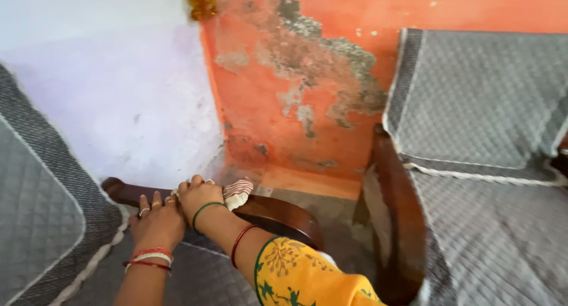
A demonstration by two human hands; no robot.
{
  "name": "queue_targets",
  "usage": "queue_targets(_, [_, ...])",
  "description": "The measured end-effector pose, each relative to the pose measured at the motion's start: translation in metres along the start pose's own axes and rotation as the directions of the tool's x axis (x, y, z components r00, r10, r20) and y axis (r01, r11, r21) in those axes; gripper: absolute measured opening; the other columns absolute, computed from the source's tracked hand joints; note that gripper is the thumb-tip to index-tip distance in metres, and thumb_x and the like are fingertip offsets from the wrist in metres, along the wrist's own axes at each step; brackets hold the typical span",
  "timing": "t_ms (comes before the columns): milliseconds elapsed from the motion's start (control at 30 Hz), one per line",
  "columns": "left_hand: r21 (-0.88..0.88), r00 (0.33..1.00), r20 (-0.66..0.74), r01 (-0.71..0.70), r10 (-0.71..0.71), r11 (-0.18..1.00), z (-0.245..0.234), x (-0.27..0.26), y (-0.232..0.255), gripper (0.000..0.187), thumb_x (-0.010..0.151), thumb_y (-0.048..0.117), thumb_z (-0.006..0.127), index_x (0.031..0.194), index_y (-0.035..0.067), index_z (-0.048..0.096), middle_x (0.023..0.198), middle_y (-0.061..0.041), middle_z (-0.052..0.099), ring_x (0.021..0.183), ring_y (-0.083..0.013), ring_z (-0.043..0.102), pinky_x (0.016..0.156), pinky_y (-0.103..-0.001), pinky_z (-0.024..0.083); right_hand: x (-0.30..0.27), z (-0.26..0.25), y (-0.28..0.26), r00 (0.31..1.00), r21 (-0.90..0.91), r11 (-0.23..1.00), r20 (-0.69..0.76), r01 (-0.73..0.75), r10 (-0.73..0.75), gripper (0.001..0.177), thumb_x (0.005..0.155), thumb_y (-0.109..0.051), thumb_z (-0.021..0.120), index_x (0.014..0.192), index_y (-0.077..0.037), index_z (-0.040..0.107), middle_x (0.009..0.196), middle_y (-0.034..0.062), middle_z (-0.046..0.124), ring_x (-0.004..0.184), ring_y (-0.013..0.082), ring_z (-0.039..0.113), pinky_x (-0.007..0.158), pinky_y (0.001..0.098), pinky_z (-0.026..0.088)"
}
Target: The person wipes the wooden frames and fabric cushions of chairs using a white cloth, moving across different sections of the chairs.
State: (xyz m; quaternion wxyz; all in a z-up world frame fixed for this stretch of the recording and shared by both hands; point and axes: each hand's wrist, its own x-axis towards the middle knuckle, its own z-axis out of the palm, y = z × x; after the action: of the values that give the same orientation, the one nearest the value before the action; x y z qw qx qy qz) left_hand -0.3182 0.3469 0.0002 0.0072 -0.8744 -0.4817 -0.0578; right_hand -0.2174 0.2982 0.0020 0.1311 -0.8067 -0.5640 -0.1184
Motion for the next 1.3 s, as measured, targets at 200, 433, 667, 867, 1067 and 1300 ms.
queue_targets(200, [-0.092,0.994,-0.052,-0.104,0.1,0.99,0.002,-0.027,0.043,0.055,0.105,0.046,0.032,0.151,0.02,0.048,0.164,-0.011,0.036,0.155,-0.0352,0.026,0.117,-0.063,0.03,-0.059,-0.056,0.047,0.999,0.081,0.997,0.032,0.007,-0.01,0.049,0.086,-0.03,0.07,0.127,-0.006,0.057,0.126,0.0232,0.061,0.108,0.0405,0.067,0.086,0.0478,0.058])
queue_targets(433, [-0.177,0.993,0.039,-0.102,0.11,0.979,-0.015,-0.066,0.092,0.076,0.093,0.069,0.041,0.155,0.025,0.042,0.164,-0.021,0.03,0.155,-0.0394,0.023,0.118,-0.065,0.026,-0.137,-0.093,0.11,0.983,0.332,0.943,-0.175,0.009,0.052,0.053,0.077,-0.035,0.074,0.125,-0.013,0.064,0.126,0.0188,0.065,0.113,0.0381,0.065,0.092,0.0493,0.053])
queue_targets(667, [-0.362,0.979,-0.128,-0.194,0.157,0.912,-0.001,-0.085,0.162,0.093,0.088,0.084,0.033,0.159,0.025,0.029,0.168,-0.012,0.015,0.154,-0.042,0.001,0.115,-0.074,0.007,-0.209,0.042,0.197,0.762,0.983,0.184,-0.131,0.016,0.634,0.061,0.091,-0.052,0.068,0.134,-0.009,0.067,0.125,0.0132,0.075,0.116,0.0249,0.067,0.1,0.0332,0.051])
queue_targets(867, [-0.272,0.997,0.033,-0.062,0.074,0.96,-0.023,-0.103,0.179,0.076,0.093,0.072,0.037,0.153,0.027,0.041,0.171,-0.01,0.011,0.155,-0.048,-0.007,0.115,-0.078,0.003,-0.211,0.098,0.216,0.644,0.912,-0.365,0.395,-0.188,0.655,0.07,0.091,-0.055,0.06,0.14,-0.005,0.059,0.137,0.0171,0.066,0.123,0.0291,0.063,0.104,0.0404,0.049])
queue_targets(1067, [-0.248,0.991,-0.136,-0.027,-0.007,0.968,-0.013,-0.098,0.202,0.061,0.096,0.056,0.045,0.14,0.017,0.061,0.164,-0.021,0.026,0.147,-0.0663,0.001,0.112,-0.078,0.003,-0.154,0.001,0.179,0.784,0.81,0.5,-0.081,-0.308,0.615,0.053,0.104,-0.046,0.051,0.119,0.0,0.073,0.131,0.0266,0.065,0.122,0.0386,0.059,0.105,0.0435,0.045])
queue_targets(1300, [-0.102,0.851,-0.518,-0.168,0.091,0.981,0.018,-0.102,0.214,0.043,0.095,0.043,0.054,0.116,0.016,0.079,0.139,-0.016,0.065,0.147,-0.0502,0.039,0.12,-0.073,0.013,-0.174,0.088,0.204,0.642,0.996,-0.08,0.081,-0.031,0.763,0.045,0.098,-0.044,0.061,0.106,-0.002,0.075,0.099,0.0151,0.075,0.087,0.0177,0.062,0.081,0.0367,0.053])
